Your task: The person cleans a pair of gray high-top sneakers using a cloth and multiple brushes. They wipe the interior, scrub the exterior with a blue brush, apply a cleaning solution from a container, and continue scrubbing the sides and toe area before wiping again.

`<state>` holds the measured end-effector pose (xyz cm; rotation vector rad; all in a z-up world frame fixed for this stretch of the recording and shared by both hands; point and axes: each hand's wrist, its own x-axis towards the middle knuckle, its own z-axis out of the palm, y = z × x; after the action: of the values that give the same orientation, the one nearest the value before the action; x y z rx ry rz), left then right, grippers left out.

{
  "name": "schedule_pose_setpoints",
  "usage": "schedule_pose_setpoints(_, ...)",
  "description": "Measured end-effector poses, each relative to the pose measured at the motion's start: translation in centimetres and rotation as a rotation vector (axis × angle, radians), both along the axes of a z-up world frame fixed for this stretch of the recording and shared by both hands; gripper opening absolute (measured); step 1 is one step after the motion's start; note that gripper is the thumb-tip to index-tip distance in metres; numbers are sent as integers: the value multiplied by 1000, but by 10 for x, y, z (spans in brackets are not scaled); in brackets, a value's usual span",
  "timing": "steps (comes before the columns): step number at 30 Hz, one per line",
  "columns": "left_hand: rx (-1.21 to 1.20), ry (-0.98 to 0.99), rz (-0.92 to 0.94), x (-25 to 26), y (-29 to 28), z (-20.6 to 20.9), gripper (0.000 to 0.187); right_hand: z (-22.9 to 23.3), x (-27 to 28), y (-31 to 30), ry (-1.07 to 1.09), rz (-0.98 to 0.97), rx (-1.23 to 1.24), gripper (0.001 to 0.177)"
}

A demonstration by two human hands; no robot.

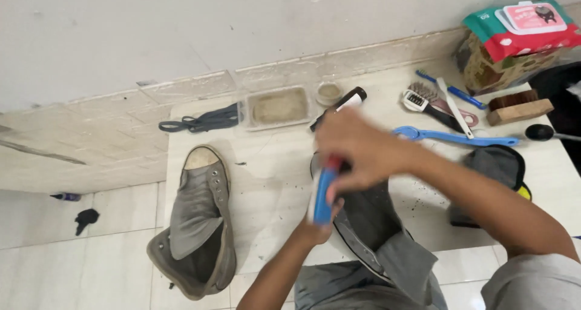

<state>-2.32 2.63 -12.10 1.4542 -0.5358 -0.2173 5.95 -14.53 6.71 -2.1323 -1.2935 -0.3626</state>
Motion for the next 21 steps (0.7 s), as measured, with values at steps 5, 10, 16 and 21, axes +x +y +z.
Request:
schedule_pose_setpoints(5,-9,44,-8,-5,5,18,73,-8,37,-26,5,19,94,55)
schedule_pose_setpoints(10,-187,-94,-8,-2,-5,95,81,-9,31,-40,101,-173,-104,55)
schedule_pose_setpoints(16,-169,-66,-17,-1,-5,100,78,3,-15,10,133,65,-107,61)
schedule_pose_setpoints(21,-172,-104,-53,-1,-1,101,75,8,25,-16,13,19,11,60)
